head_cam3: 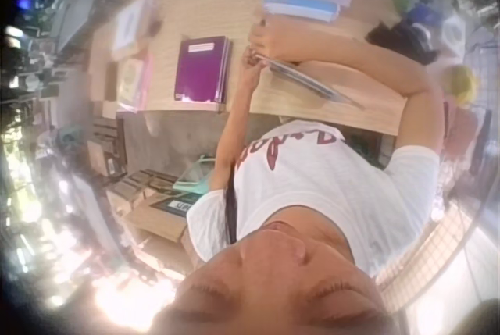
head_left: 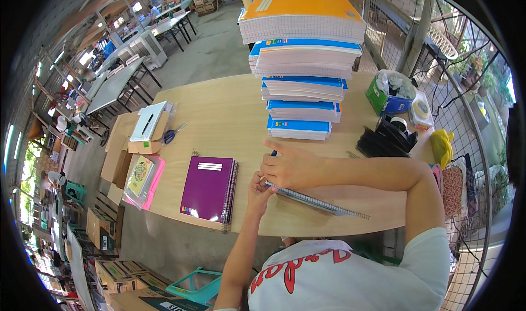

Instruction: The person applies pieces of tape to the spines of spiral notebooks using a small piece of dark material to smooth the tape down.

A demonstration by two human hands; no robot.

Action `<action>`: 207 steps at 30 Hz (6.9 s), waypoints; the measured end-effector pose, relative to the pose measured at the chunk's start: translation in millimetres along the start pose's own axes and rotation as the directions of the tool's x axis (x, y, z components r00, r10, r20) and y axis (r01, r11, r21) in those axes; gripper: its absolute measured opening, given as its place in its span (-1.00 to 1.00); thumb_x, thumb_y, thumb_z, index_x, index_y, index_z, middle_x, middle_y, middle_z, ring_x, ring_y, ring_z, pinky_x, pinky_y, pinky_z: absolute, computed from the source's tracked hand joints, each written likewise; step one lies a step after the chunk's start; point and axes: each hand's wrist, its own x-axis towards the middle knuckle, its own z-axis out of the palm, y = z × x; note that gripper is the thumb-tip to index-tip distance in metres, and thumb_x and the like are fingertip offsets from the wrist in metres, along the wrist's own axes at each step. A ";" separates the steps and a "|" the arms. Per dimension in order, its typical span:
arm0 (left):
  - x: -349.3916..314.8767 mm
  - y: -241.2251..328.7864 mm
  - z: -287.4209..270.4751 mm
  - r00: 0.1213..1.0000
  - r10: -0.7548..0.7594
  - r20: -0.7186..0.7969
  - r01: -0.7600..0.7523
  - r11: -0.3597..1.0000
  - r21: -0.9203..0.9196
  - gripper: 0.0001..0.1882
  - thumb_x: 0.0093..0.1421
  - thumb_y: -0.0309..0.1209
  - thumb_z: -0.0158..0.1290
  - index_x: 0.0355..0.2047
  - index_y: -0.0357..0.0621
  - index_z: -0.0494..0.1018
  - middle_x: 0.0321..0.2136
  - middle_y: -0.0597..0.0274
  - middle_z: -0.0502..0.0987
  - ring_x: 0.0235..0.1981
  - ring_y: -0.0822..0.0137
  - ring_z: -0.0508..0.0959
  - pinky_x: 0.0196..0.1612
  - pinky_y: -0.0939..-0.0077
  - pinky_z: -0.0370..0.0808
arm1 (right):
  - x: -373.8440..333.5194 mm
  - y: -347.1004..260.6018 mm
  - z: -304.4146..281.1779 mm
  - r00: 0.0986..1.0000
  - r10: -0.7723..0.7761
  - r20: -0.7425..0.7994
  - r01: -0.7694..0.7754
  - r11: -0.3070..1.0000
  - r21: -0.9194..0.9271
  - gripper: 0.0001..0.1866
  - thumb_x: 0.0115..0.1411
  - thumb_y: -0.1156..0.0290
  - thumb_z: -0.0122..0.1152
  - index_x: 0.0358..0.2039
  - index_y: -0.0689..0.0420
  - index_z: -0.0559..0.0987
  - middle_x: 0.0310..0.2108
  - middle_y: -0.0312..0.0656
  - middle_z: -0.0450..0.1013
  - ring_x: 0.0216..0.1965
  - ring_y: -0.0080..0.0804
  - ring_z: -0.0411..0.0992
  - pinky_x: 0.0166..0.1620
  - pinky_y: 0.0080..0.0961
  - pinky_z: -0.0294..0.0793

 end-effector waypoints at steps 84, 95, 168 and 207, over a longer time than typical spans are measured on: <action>321.7 291.9 251.4 0.626 0.209 0.751 -0.726 -0.195 0.659 -0.37 0.04 -0.33 0.34 0.16 0.01 0.47 0.02 0.06 0.56 0.07 0.09 0.52 0.18 0.25 0.42 | -169.8 -118.1 34.2 0.367 0.845 0.388 -0.903 0.224 0.367 -0.32 0.04 0.20 0.42 0.18 -0.01 0.42 0.08 -0.07 0.37 0.07 -0.02 0.42 0.07 -0.13 0.45; 294.2 230.0 368.1 0.373 -0.393 0.841 -0.927 -0.119 0.355 -0.37 -0.12 -0.55 0.37 0.02 0.19 0.57 0.00 0.17 0.59 0.06 0.09 0.53 0.13 0.15 0.43 | -178.2 -123.6 19.1 0.361 0.843 0.399 -0.867 0.146 0.476 -0.36 0.06 0.19 0.39 0.17 -0.02 0.45 0.13 -0.05 0.35 0.12 0.04 0.39 0.11 -0.13 0.43; 300.1 253.5 371.7 0.459 -0.478 0.749 -0.809 0.123 0.575 -0.46 0.03 -0.63 0.24 0.04 -0.06 0.38 0.09 0.24 0.41 0.18 0.24 0.43 0.36 0.08 0.30 | -129.1 216.8 -74.2 -0.129 0.933 -0.336 -0.182 0.311 0.933 -0.48 -0.02 0.32 0.51 -0.02 0.17 0.63 -0.13 -0.15 0.60 -0.05 -0.38 0.53 0.00 -0.33 0.47; 292.9 253.3 365.7 0.476 -0.414 0.776 -0.820 0.111 0.562 -0.38 -0.01 -0.58 0.30 0.09 -0.11 0.37 0.11 0.19 0.43 0.17 0.16 0.46 0.34 0.16 0.34 | -125.2 210.0 -67.2 -0.151 0.917 -0.369 -0.219 0.333 0.917 -0.47 -0.03 0.22 0.48 -0.02 0.12 0.63 -0.22 -0.25 0.50 -0.19 -0.39 0.40 -0.11 -0.37 0.41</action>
